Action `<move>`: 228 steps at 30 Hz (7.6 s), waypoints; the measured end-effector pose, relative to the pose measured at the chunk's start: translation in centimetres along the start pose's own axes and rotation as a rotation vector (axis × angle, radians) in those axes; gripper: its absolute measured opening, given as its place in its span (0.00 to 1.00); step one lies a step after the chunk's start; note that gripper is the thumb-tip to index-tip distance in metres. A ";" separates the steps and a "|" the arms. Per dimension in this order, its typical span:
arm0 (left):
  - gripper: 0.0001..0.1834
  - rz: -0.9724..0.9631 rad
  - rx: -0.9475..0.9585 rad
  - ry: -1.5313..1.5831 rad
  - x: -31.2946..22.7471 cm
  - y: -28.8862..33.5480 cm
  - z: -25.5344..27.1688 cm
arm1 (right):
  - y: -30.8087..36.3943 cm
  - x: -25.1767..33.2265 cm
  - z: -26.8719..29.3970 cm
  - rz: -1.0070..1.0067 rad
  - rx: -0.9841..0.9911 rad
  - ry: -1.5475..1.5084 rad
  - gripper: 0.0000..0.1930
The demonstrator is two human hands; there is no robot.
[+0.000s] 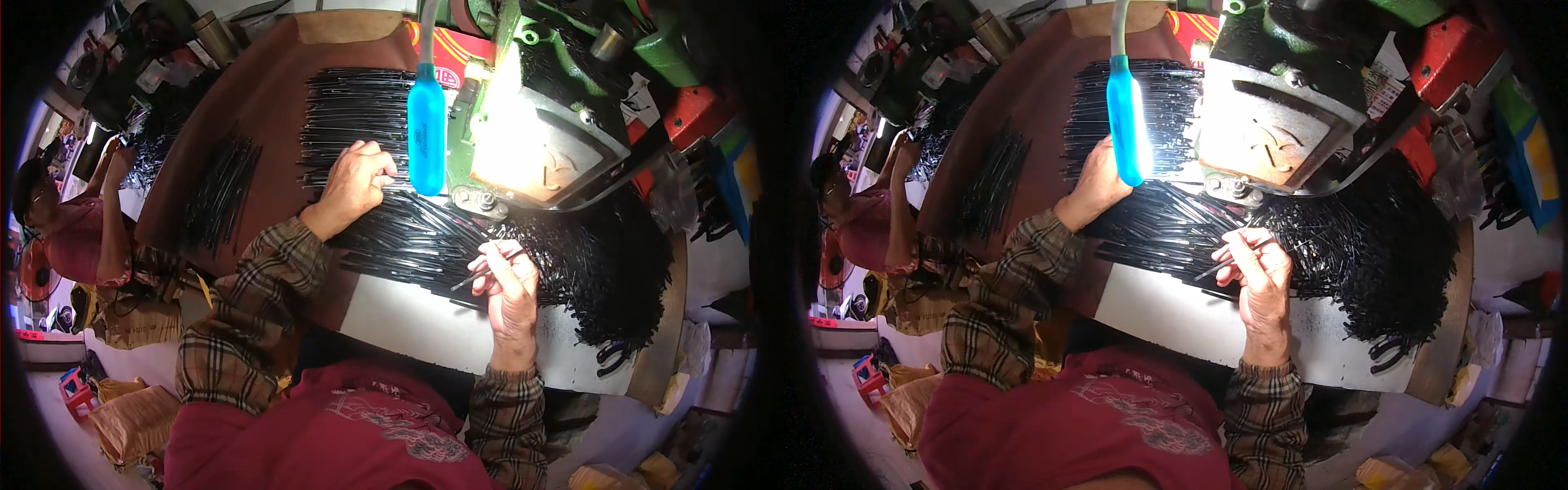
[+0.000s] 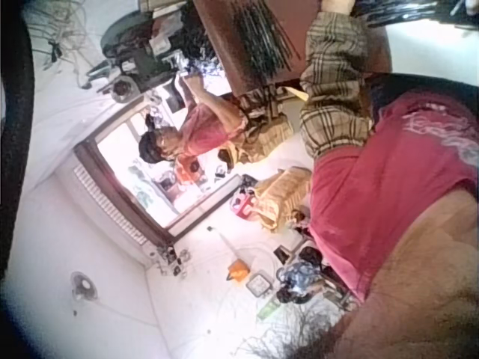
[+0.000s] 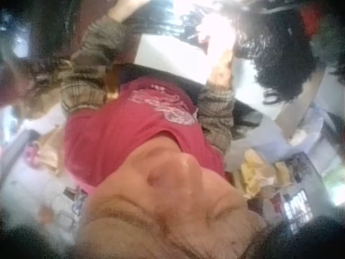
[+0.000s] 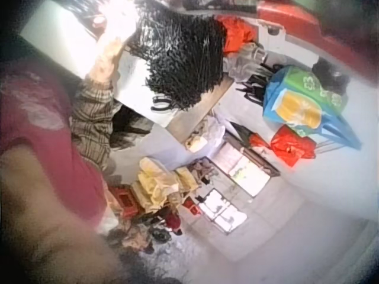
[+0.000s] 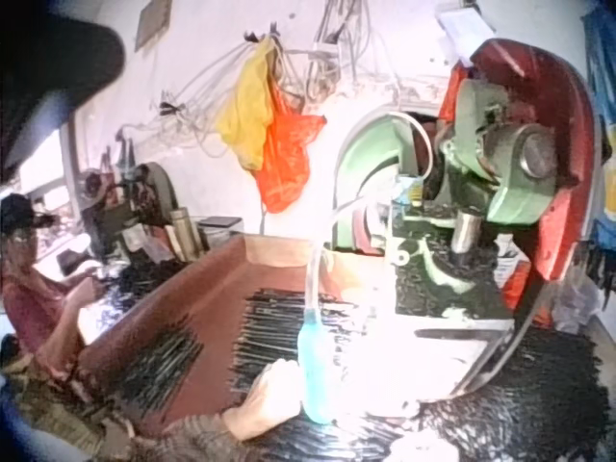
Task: The person aligns small black rods by hand, then inserts them into a machine press for crimping or assembly.
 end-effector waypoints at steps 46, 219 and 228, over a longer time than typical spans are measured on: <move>0.13 0.746 0.110 1.065 -3.4 3.1 -8.6 | -1.9 1.4 -0.4 0.126 -0.109 0.362 0.12; 0.09 0.685 -0.044 1.401 -9.4 7.2 -5.2 | 11.1 4.7 3.8 0.260 -0.065 0.625 0.10; 0.11 0.836 -0.033 1.612 -9.9 7.4 -10.4 | 16.8 9.6 21.0 0.159 -0.762 1.765 0.11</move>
Point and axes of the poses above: each hand's wrist, its own y-axis away from the middle knuckle, its own z-axis out of the back of the hand, x = y × z, the point moved 10 cm from there along -y, towards the middle knuckle, and after that the axes turned 15 degrees about y, right-handed, at the moved point
